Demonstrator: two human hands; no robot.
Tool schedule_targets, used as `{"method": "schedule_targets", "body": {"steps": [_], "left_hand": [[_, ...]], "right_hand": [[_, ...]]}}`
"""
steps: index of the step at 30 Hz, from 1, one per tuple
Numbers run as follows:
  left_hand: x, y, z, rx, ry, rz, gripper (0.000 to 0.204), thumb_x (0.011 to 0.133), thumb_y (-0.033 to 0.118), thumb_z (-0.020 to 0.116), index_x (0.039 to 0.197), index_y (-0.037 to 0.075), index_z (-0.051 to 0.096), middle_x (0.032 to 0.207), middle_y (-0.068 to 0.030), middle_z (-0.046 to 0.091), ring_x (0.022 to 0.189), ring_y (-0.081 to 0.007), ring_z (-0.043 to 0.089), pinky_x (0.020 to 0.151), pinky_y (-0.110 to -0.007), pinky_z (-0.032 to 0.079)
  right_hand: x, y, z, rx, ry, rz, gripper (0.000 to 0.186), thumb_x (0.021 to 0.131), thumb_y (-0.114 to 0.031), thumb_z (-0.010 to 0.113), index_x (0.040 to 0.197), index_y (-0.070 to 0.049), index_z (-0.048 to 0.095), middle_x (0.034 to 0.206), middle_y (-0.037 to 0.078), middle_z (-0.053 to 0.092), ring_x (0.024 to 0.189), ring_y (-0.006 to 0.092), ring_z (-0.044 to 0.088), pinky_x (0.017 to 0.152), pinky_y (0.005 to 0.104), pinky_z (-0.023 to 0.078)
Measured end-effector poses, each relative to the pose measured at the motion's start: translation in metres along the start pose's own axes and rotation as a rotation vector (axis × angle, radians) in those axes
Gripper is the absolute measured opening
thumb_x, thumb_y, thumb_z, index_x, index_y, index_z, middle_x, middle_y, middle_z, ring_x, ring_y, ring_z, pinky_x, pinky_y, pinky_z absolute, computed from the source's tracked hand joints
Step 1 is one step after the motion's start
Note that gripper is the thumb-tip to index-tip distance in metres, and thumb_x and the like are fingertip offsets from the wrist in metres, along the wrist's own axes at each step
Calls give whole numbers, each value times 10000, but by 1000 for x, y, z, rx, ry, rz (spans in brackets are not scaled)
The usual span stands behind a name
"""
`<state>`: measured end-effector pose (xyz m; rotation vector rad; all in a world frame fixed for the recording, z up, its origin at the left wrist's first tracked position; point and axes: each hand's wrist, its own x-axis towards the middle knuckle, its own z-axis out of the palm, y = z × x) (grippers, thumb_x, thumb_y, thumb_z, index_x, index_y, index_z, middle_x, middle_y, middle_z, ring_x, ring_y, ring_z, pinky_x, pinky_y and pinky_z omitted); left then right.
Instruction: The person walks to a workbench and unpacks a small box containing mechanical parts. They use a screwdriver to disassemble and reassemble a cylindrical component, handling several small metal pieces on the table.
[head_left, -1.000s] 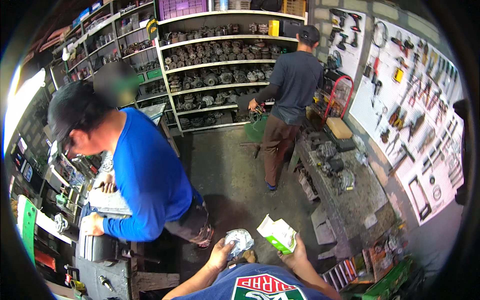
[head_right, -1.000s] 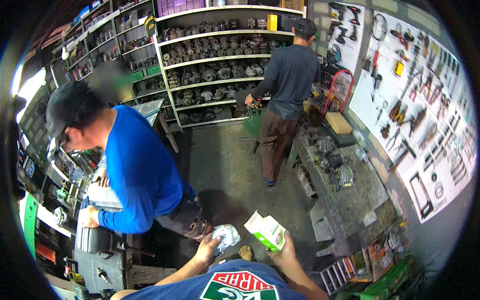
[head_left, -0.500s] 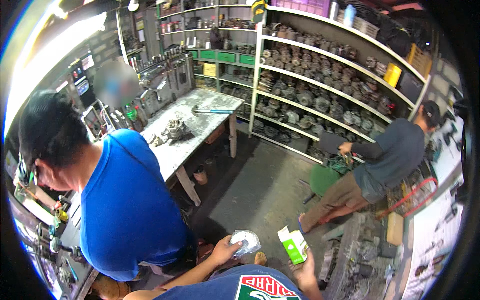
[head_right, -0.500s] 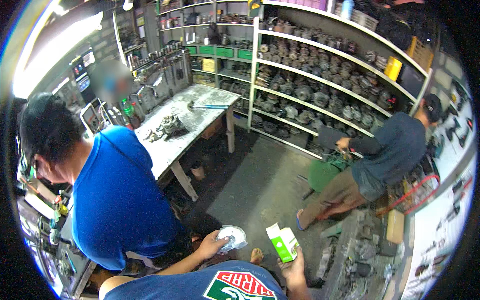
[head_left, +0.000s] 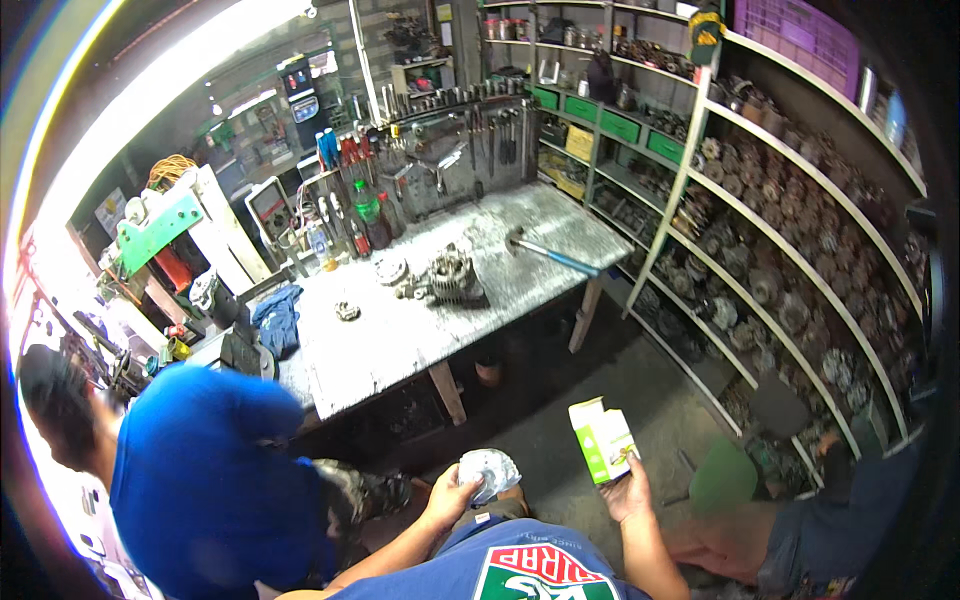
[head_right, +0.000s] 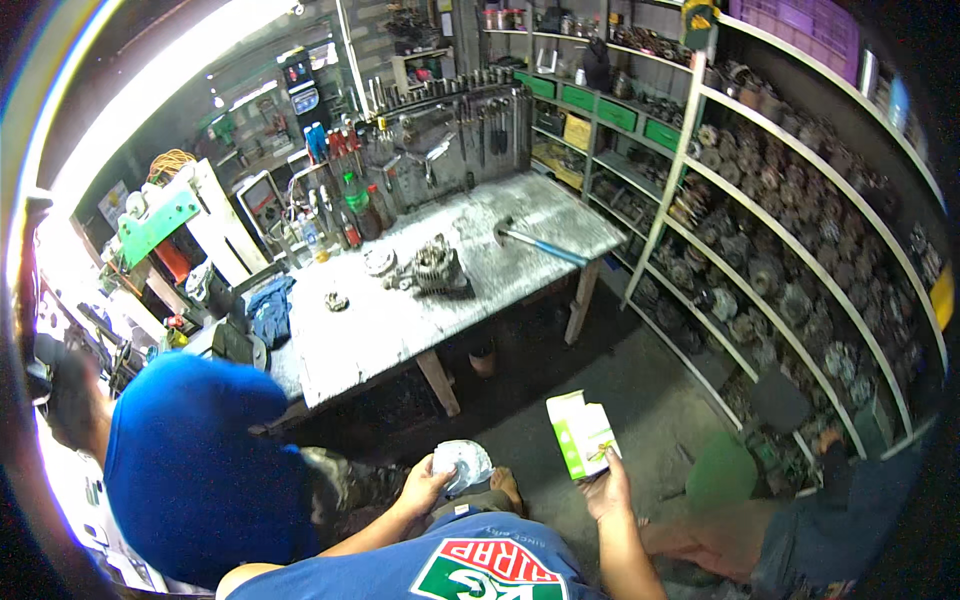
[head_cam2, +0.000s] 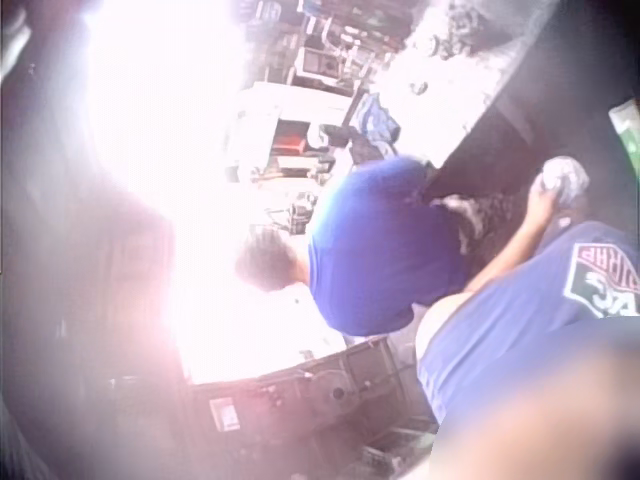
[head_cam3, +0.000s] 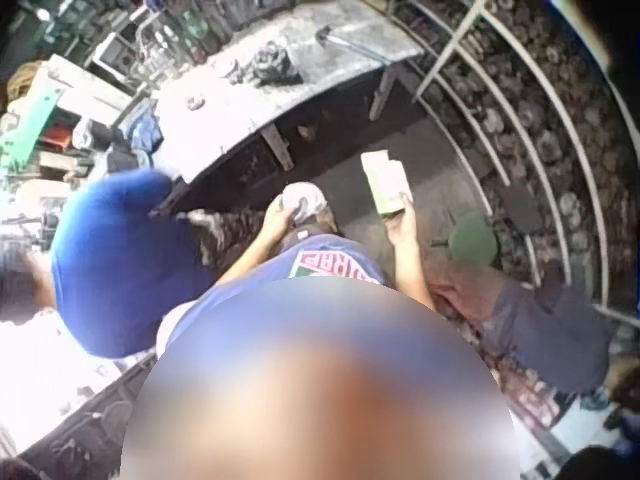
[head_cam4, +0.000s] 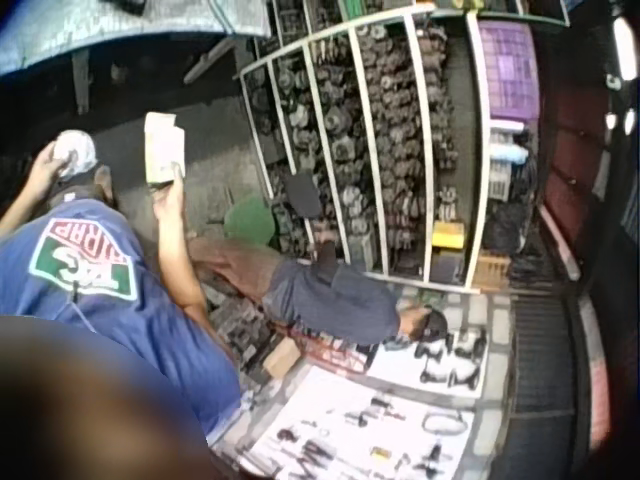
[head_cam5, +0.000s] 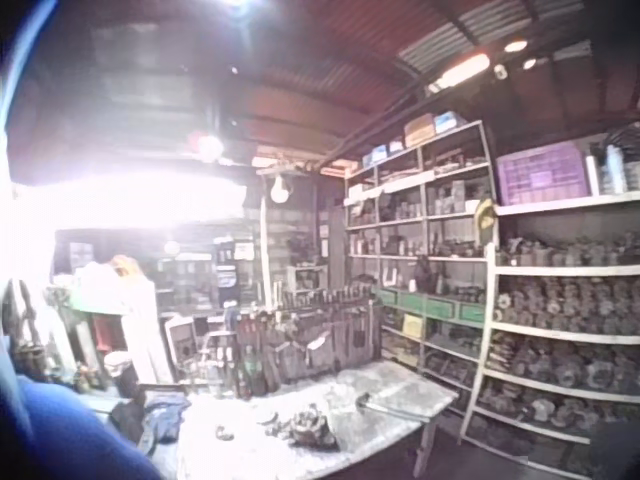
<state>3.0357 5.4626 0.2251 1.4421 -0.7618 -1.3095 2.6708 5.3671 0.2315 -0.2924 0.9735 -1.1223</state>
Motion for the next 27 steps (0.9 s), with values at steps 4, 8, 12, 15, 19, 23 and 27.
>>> {"method": "schedule_targets", "body": {"steps": [4,8,12,15,19,23,27], "left_hand": [[62,35,6,-40,57,31,408,1049,162,786,1401,-7,667,1286,-105,774,1186,-185,717,1084,-372,558],[126,78,11,46,126,117,431,1032,196,817,1380,-10,668,1267,-97,770,1163,-173,712,1058,-359,561],[167,106,21,-163,183,252,443,1041,179,818,1405,-5,646,1298,-87,758,1184,-173,700,1078,-362,547],[186,118,28,-207,293,257,474,1059,194,800,1452,-1,622,1330,-87,743,1208,-164,689,1087,-353,537],[216,137,51,-262,469,263,501,1070,202,783,1490,-4,603,1355,-86,730,1228,-175,683,1111,-359,523],[260,174,87,-295,577,320,535,1072,192,779,1517,-23,573,1367,-102,728,1262,-189,681,1133,-376,520],[317,209,118,-273,565,291,533,1064,192,799,1498,-29,581,1373,-115,725,1228,-190,694,1104,-381,545]], "right_hand": [[69,-23,58,-72,-39,226,505,1019,-655,680,1361,-283,660,1168,-61,732,925,157,663,630,342,451],[144,-55,107,-178,-140,235,437,1091,-504,657,1425,-222,659,1215,-24,762,970,155,713,652,334,516],[236,-96,155,-183,-319,145,378,1085,-270,705,1414,-90,655,1257,101,760,1010,225,737,806,392,615],[324,-131,205,-255,-463,117,399,1089,-267,698,1434,-75,639,1267,113,754,1022,234,737,812,397,617],[460,-158,303,-426,-510,164,459,1091,-334,707,1464,-79,625,1254,108,743,978,224,716,804,384,608],[562,-167,407,-591,-646,152,745,1071,-483,733,1666,-111,482,1513,158,626,1259,299,663,1014,493,568],[590,-165,461,-859,-598,-24,1101,1018,-642,749,1785,-64,211,1778,275,337,1624,410,376,1240,633,414]]}}
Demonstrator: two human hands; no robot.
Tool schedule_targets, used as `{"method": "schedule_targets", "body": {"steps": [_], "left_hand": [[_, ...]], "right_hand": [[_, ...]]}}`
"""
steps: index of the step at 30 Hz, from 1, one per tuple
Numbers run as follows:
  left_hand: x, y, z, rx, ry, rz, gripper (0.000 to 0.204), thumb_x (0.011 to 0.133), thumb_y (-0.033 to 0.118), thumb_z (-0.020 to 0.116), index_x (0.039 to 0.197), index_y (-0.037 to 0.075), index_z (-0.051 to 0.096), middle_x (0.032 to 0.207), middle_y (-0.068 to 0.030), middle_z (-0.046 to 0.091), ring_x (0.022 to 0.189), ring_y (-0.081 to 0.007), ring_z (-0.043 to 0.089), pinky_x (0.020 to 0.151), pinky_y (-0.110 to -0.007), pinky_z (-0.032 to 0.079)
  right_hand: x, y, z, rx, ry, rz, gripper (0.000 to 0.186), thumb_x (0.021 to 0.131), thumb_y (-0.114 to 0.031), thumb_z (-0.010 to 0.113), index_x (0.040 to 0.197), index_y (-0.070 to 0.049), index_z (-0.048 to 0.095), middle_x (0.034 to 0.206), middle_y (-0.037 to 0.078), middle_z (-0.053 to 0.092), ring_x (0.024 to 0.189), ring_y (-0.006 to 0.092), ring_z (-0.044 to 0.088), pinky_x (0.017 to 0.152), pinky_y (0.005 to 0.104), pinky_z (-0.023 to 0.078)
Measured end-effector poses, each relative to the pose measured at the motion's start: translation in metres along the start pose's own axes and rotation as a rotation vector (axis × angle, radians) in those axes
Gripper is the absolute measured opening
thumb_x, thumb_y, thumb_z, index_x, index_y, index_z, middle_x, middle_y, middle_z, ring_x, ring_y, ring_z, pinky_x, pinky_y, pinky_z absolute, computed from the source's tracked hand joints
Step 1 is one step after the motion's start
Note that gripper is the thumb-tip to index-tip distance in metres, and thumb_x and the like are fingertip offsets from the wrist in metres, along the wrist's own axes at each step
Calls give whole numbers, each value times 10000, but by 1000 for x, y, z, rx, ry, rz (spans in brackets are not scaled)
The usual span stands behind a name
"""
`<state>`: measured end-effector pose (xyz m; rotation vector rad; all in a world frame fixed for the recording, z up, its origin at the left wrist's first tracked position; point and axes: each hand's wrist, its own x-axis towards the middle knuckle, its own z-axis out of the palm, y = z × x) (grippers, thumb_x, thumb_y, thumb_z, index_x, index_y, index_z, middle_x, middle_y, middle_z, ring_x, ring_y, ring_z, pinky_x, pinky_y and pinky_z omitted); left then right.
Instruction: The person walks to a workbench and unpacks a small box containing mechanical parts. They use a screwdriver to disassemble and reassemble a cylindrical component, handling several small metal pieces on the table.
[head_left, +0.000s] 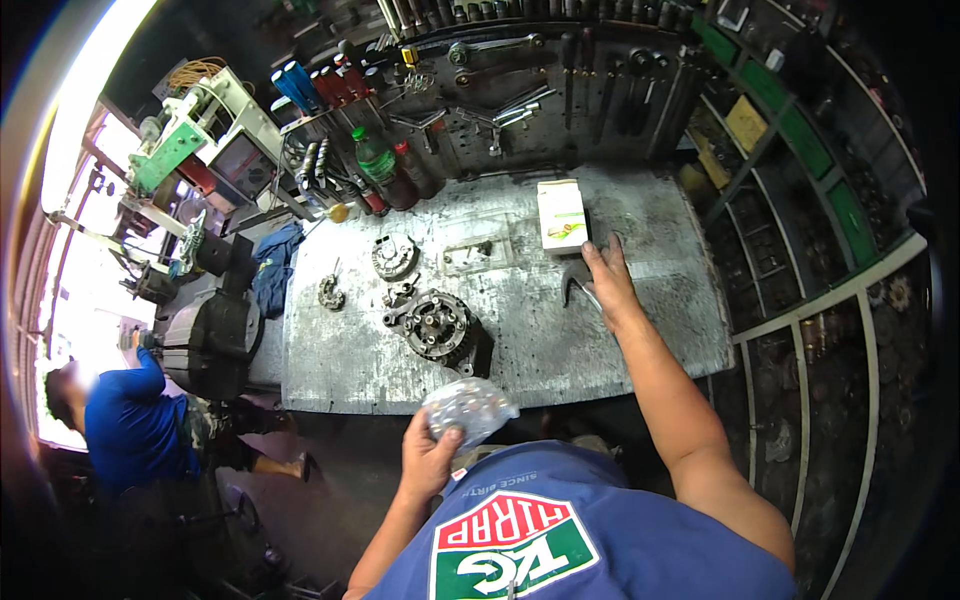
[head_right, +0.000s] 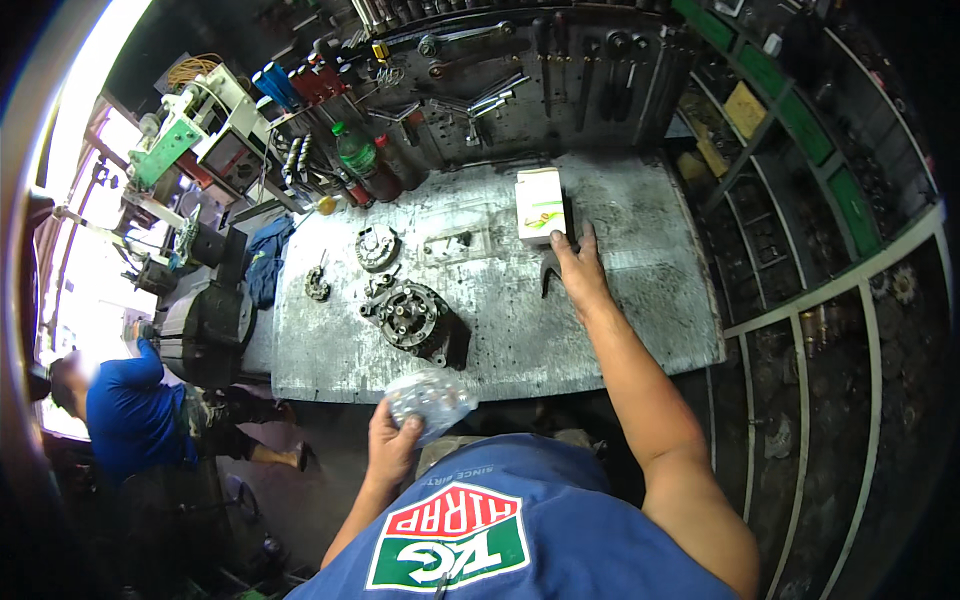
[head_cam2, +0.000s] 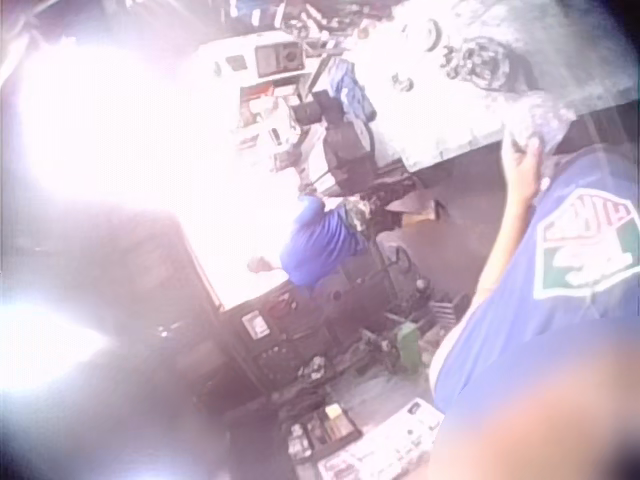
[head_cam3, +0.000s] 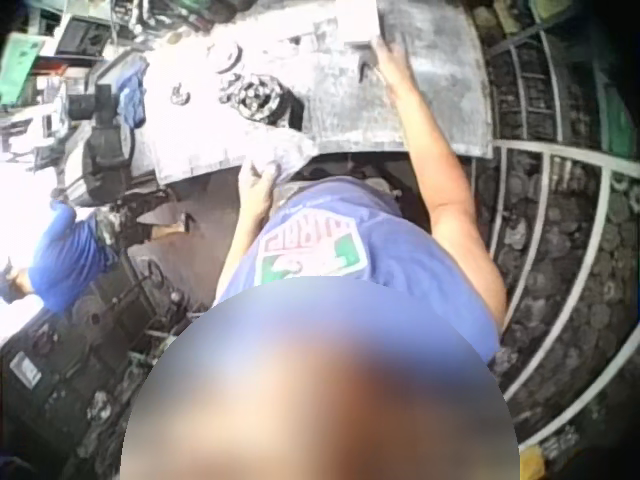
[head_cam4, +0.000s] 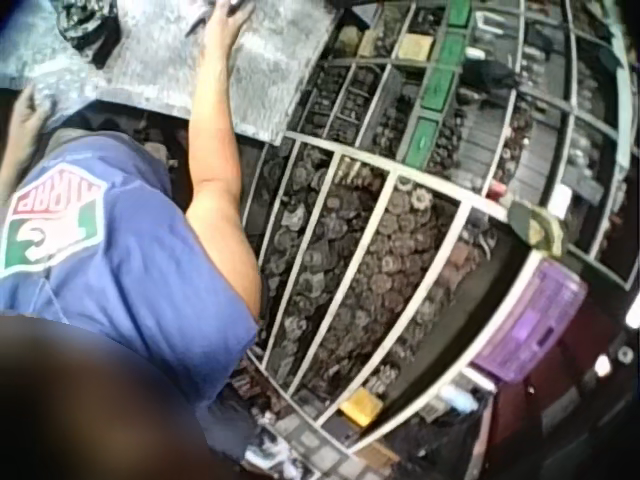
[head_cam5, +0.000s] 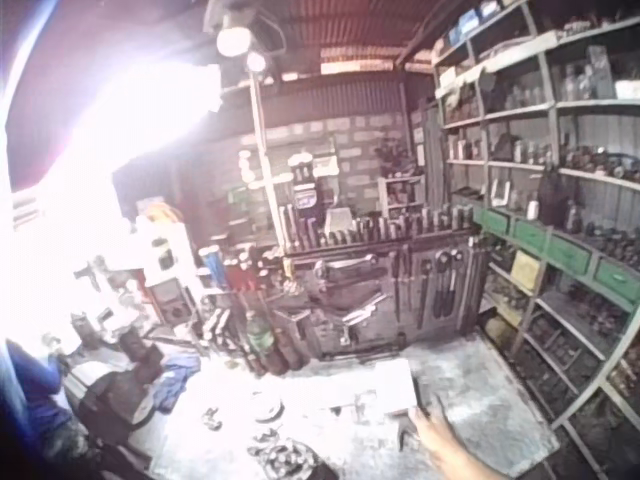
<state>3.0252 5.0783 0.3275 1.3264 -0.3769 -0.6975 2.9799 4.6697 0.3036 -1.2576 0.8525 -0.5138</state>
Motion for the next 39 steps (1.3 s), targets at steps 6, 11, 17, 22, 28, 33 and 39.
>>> {"method": "schedule_targets", "body": {"steps": [6,11,17,22,28,33,39], "left_hand": [[77,-11,77,122,-106,-86,443,1080,113,749,1462,-38,584,1355,-110,719,1258,-160,652,1109,-358,521],[127,-36,101,193,-122,-240,455,1045,182,819,1404,-1,607,1137,-73,738,858,-137,706,711,-292,580],[156,-75,126,172,33,-344,296,1079,269,801,1183,15,692,930,-22,718,724,-95,641,633,-276,532],[163,-95,134,138,154,-344,306,1095,315,775,1155,26,697,858,-5,683,644,-72,549,577,-278,472],[140,-105,120,-307,-58,-507,674,1104,652,605,1497,104,619,1458,-65,673,1330,-232,632,1124,-487,499],[127,-112,117,-696,-244,-607,686,1074,688,629,1544,191,583,1518,-59,643,1407,-278,617,1219,-533,476],[128,-121,106,-865,-268,-466,723,1056,712,617,1540,176,573,1502,-59,655,1430,-254,609,1254,-551,443]], "right_hand": [[-63,16,-18,111,-761,156,650,1120,-339,711,1652,-40,490,1534,174,620,1319,294,650,1109,459,550],[-57,58,-31,110,-347,230,344,1128,-186,692,1379,46,727,1189,74,781,1055,150,703,985,319,571],[-42,68,-60,262,-203,18,299,1126,-155,691,1313,74,737,1112,57,764,996,131,663,930,298,546],[-52,60,-68,125,-38,-20,290,1117,-155,700,1307,58,749,1084,47,773,984,130,670,922,298,549],[-73,20,-68,-285,-118,-287,271,1081,-135,728,1259,59,789,1054,181,839,906,209,776,847,357,602],[-76,-21,-31,-718,-319,-690,119,965,-99,800,1030,-6,764,926,165,768,848,420,746,758,477,611],[-73,-51,8,-718,-451,-1004,108,916,-105,818,991,-47,766,895,113,733,826,344,725,721,454,587]]}}
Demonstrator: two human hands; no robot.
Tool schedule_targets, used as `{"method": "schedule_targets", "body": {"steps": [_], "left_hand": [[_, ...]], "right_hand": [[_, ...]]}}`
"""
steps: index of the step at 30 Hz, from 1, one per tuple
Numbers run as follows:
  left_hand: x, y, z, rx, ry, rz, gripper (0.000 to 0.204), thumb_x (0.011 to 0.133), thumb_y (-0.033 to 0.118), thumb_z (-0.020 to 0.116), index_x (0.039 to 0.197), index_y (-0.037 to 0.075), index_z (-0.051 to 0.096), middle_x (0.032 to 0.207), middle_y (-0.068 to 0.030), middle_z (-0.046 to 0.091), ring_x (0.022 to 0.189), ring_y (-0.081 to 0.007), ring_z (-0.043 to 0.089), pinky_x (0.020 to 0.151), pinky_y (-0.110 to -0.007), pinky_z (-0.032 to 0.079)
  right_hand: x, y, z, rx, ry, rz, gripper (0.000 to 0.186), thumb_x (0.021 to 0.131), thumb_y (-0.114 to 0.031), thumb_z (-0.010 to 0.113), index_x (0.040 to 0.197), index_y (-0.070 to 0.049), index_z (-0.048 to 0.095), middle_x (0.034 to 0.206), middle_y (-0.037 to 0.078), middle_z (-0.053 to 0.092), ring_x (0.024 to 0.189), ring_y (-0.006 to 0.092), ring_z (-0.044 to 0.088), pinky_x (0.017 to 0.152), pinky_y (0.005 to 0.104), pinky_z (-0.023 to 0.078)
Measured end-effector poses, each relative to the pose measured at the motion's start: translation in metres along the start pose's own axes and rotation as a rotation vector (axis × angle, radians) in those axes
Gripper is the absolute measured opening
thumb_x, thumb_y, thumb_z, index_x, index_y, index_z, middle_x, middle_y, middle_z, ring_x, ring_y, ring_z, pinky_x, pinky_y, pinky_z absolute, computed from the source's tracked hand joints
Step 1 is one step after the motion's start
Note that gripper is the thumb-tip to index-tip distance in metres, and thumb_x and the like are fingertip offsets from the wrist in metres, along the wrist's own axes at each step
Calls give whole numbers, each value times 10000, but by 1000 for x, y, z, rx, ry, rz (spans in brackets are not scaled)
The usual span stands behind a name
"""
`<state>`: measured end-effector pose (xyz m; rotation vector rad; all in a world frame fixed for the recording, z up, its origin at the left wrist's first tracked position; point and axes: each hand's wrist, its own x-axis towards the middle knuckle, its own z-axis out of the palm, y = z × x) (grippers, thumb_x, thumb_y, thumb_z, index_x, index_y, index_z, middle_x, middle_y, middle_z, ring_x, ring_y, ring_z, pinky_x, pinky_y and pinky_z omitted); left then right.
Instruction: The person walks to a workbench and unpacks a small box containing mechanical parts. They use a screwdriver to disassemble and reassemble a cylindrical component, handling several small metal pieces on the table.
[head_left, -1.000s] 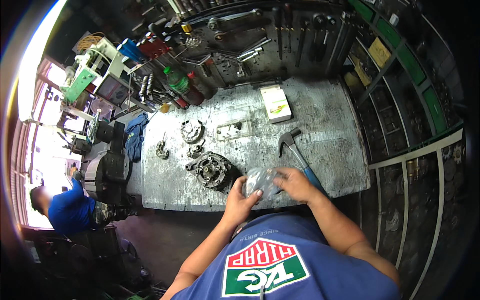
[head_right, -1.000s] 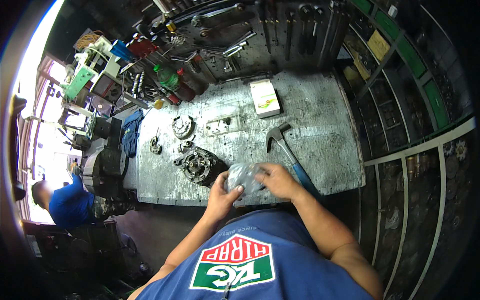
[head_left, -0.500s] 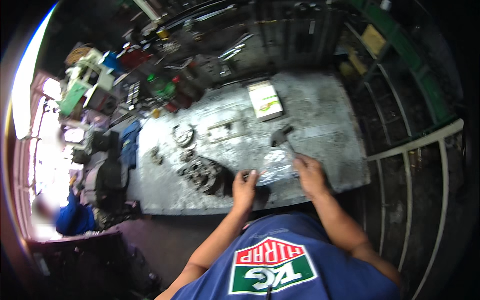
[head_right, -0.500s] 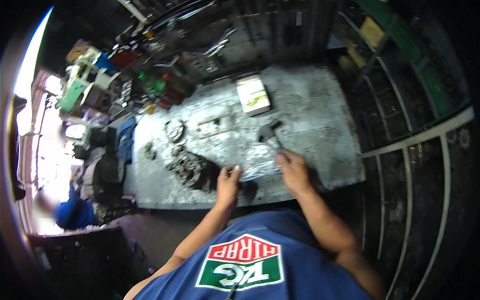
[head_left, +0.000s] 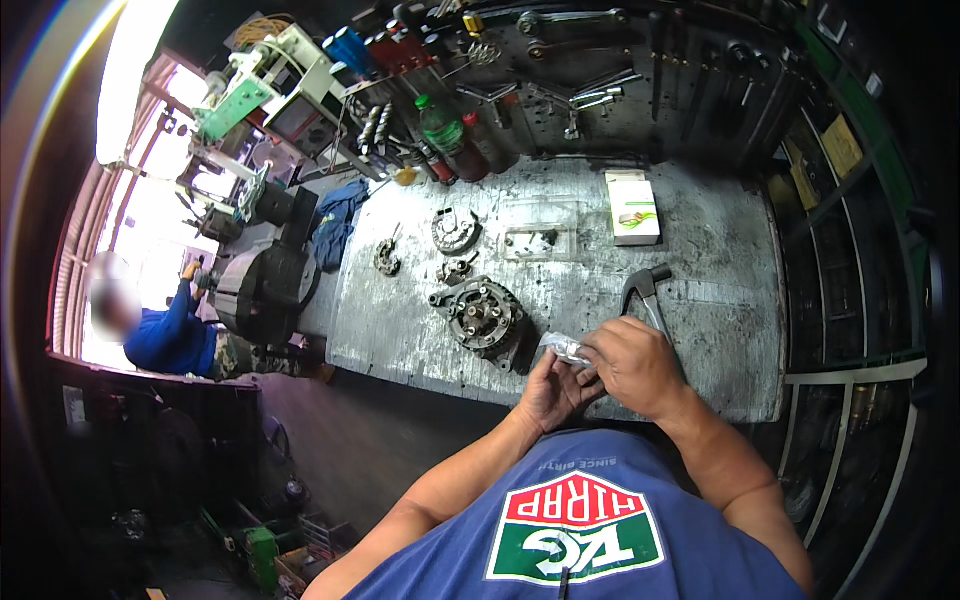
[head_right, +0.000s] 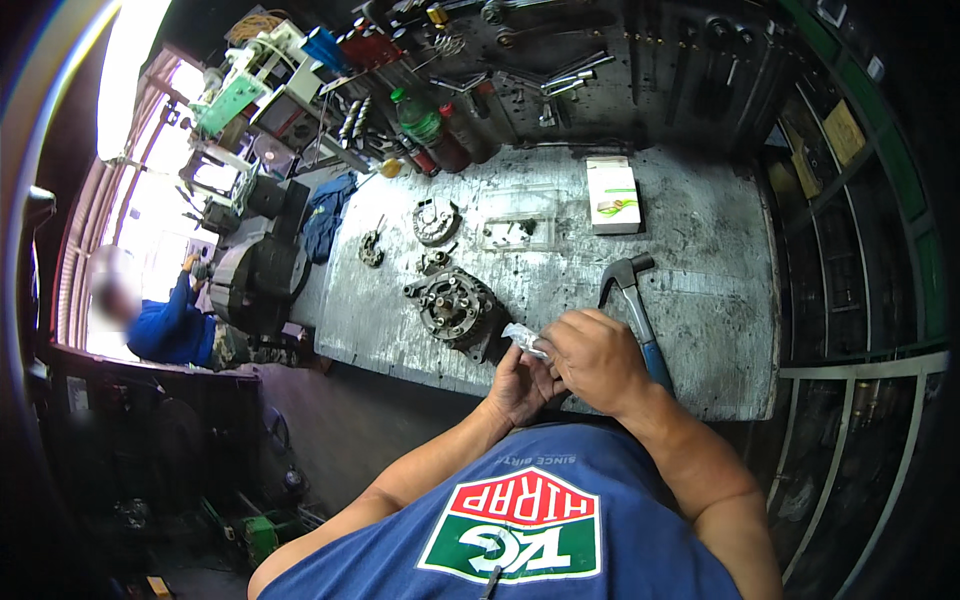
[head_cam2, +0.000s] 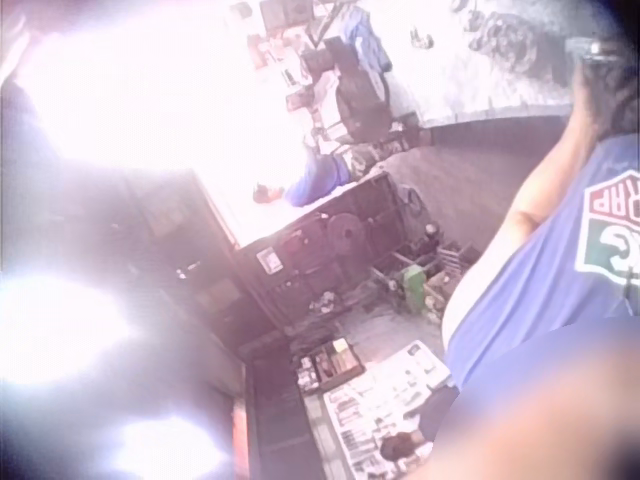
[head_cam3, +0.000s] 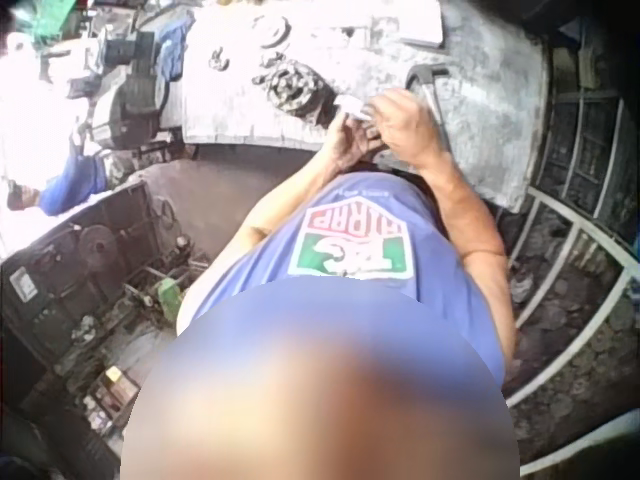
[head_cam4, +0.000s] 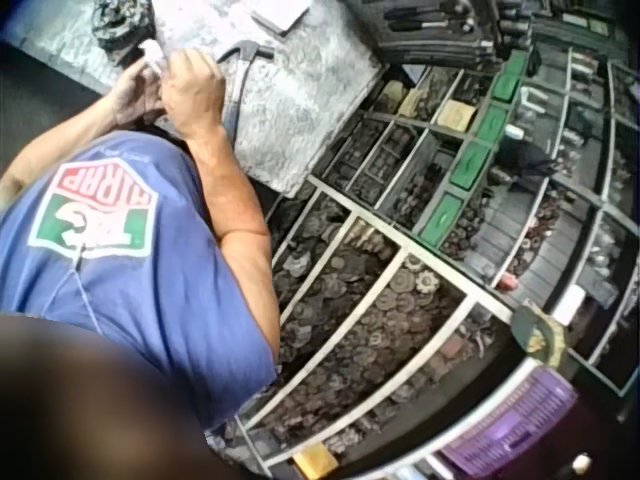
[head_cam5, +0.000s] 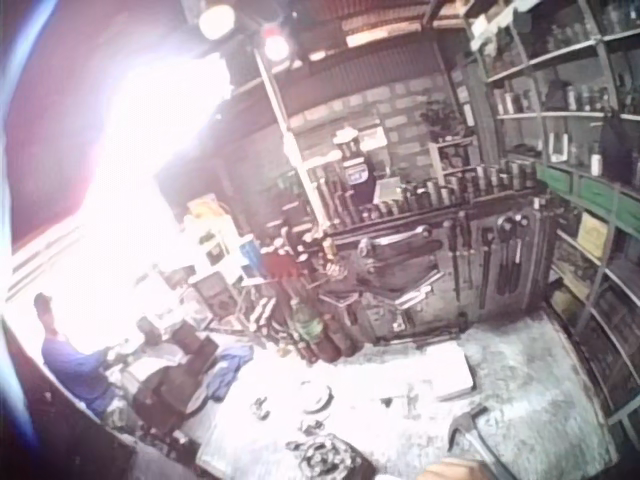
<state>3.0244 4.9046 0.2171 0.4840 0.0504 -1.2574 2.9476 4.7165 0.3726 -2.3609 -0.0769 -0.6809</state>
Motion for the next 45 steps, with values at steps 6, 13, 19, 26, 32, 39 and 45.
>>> {"method": "schedule_targets", "body": {"steps": [6,13,19,26,32,39,45], "left_hand": [[-4,2,-4,-73,-41,38,785,1058,728,581,1570,134,541,1518,-90,655,1449,-287,604,1260,-551,439],[-4,4,1,-137,-24,50,789,1094,713,522,1618,123,498,1563,-101,637,1450,-295,615,1223,-491,490],[0,2,-7,-272,-127,40,656,1076,542,706,1530,100,536,1464,-139,647,1311,-296,656,1162,-460,546],[33,0,-22,-61,193,165,413,1065,337,775,1346,68,636,1394,-128,660,1330,-302,644,1228,-463,509],[50,24,-29,-13,238,188,278,1049,113,782,1298,86,660,1308,-126,723,1243,-287,724,1173,-446,566],[62,30,3,381,264,248,421,1004,-1,804,1367,4,591,1275,-138,717,1111,-239,733,1000,-376,610],[59,44,3,623,333,-205,262,1064,212,810,1192,24,680,827,-23,689,684,-115,598,615,-294,500]], "right_hand": [[8,-17,-3,53,48,-115,184,830,-73,854,982,-31,760,888,117,701,821,336,688,741,446,563],[7,-11,5,49,-60,-5,173,881,-81,833,992,-25,714,909,141,674,826,374,661,762,484,545],[-9,4,9,112,-23,183,119,984,-108,777,1044,-18,728,961,190,697,879,434,697,776,494,555],[-34,58,31,346,167,622,159,1116,-145,660,1117,6,710,982,196,754,892,332,732,810,436,563],[-47,94,23,602,152,738,237,1128,-202,701,1186,28,716,1013,119,762,960,193,697,870,359,563],[-57,111,11,498,253,879,157,1047,-103,776,1110,39,757,971,90,775,860,153,688,783,346,567],[-60,90,7,228,330,590,116,1018,-57,772,1069,31,715,961,136,739,874,264,711,800,380,560]]}}
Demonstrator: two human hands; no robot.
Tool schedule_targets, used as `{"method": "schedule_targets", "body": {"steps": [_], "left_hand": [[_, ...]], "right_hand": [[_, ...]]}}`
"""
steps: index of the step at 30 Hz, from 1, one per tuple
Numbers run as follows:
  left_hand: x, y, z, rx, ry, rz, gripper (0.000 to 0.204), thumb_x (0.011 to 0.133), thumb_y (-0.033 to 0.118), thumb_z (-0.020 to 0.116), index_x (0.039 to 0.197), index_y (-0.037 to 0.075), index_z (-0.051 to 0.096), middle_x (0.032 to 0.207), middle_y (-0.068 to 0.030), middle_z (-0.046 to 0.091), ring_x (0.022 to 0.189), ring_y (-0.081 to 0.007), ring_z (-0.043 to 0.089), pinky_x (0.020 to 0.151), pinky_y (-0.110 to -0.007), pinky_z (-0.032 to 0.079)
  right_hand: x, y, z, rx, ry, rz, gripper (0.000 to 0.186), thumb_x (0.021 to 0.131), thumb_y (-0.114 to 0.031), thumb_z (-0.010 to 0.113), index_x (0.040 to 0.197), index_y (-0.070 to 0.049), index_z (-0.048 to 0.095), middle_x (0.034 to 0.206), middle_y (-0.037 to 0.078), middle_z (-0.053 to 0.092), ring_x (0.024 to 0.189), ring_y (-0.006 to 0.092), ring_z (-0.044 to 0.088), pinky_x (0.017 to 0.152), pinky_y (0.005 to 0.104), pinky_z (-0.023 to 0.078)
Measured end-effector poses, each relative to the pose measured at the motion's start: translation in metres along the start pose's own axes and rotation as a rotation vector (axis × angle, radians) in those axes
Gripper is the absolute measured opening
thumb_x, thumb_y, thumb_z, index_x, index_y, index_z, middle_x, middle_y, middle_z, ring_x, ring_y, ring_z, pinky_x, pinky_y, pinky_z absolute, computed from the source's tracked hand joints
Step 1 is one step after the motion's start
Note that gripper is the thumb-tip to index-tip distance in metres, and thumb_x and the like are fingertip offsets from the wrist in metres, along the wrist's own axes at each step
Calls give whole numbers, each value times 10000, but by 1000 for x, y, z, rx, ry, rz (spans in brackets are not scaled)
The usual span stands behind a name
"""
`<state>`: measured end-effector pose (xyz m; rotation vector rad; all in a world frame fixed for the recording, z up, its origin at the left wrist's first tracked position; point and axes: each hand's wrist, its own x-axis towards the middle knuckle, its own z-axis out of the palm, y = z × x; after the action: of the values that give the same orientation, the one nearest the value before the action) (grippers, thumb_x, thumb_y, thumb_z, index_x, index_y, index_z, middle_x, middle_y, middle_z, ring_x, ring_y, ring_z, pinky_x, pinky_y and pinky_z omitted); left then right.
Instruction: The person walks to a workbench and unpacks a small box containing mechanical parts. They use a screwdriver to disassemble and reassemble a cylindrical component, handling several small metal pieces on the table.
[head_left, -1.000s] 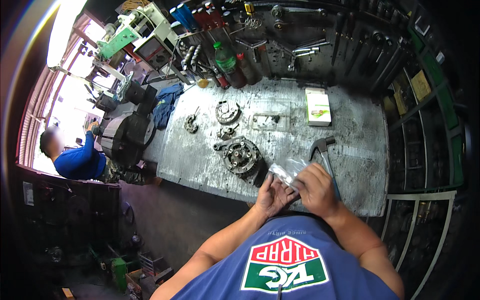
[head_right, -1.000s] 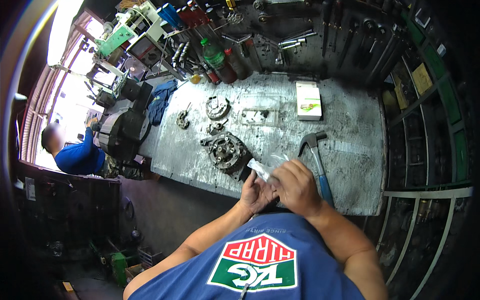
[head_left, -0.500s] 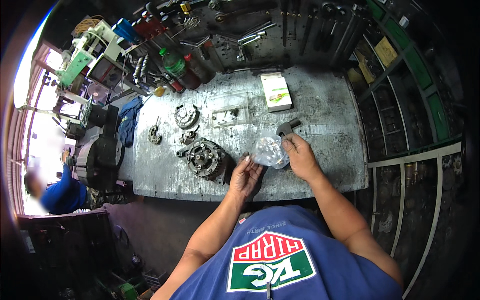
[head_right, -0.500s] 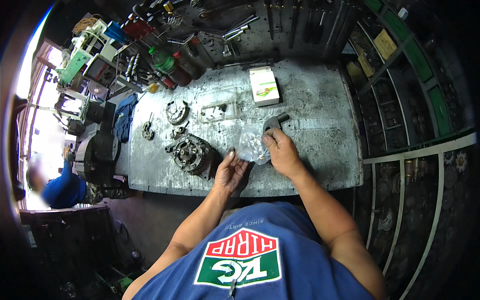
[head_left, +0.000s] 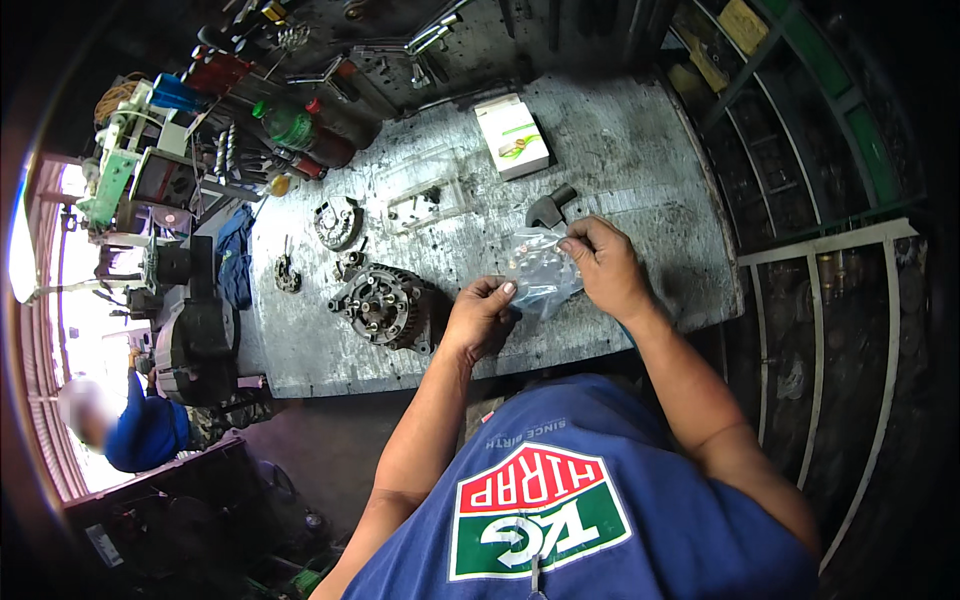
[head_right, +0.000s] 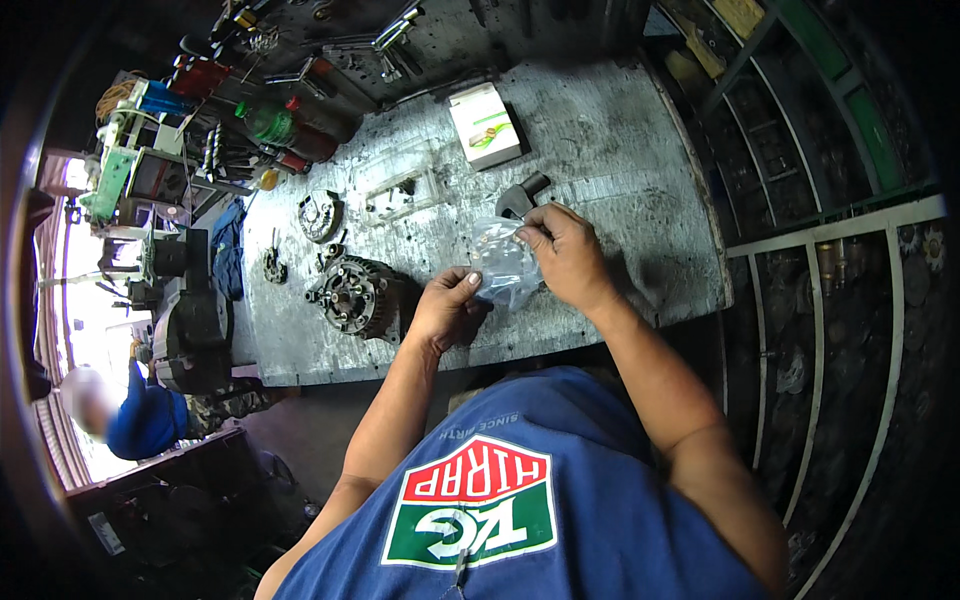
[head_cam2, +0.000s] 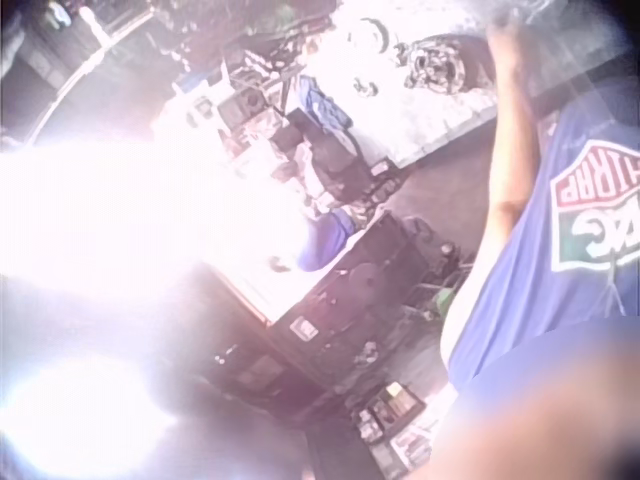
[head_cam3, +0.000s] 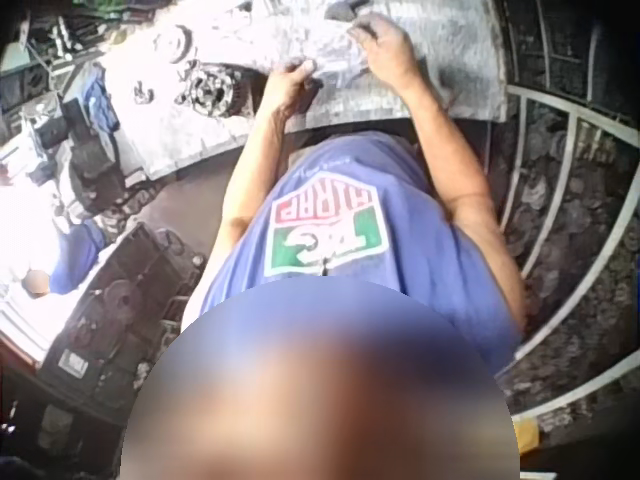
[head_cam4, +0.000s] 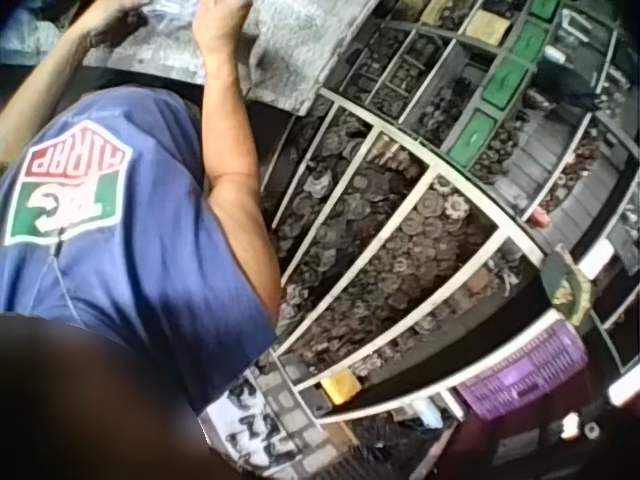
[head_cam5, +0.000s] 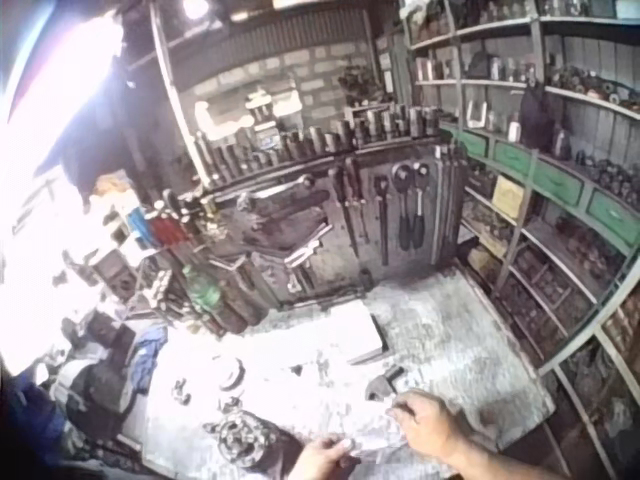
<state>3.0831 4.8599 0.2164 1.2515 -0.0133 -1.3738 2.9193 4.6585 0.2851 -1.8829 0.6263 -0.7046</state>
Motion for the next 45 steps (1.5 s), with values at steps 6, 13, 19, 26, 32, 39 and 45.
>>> {"method": "schedule_targets", "body": {"steps": [6,13,19,26,32,39,45], "left_hand": [[-3,-8,-11,44,31,168,308,1088,347,784,1151,63,684,957,-45,712,794,-150,653,705,-334,544],[8,-17,8,-324,-16,311,787,1085,638,652,1456,-54,607,1432,-233,706,1326,-376,689,1178,-556,522],[-11,-15,22,-432,-297,217,852,965,558,850,1605,126,490,1543,-126,648,1404,-303,652,1213,-524,508],[-10,-39,30,-665,-451,158,787,987,479,855,1595,102,526,1530,-90,664,1399,-248,656,1233,-464,510],[-10,-66,11,-633,-399,162,532,1052,220,803,1502,47,578,1449,-110,693,1361,-245,677,1232,-422,524],[-72,-55,7,-322,-131,149,503,1069,95,765,1510,-45,570,1329,-135,735,1234,-227,729,1111,-377,604],[-128,-7,8,467,122,480,428,1025,122,833,1414,3,701,1184,-104,817,1073,-145,744,960,-334,601]], "right_hand": [[-6,-13,-4,-96,39,-156,124,1013,-19,755,1104,21,679,1016,144,722,905,300,699,830,399,557],[-1,-22,-2,51,69,199,115,1062,-84,701,1127,10,693,948,166,745,887,258,723,824,386,572],[-16,-82,-29,-56,-143,-247,115,960,-45,769,1028,16,699,919,145,763,817,277,759,756,399,595],[-10,-122,-21,-34,-110,-567,123,929,16,745,1017,18,659,916,199,731,780,405,741,694,466,590],[2,-74,-28,57,93,-295,119,1049,-80,701,1107,-6,628,913,136,712,820,248,740,782,376,569],[37,2,-29,-140,244,112,533,1081,-192,728,1515,46,531,1392,269,647,1354,370,633,1160,450,483],[-40,-66,3,-76,-453,-56,693,961,-106,844,1572,44,553,1426,312,698,1345,416,695,1144,487,543]]}}
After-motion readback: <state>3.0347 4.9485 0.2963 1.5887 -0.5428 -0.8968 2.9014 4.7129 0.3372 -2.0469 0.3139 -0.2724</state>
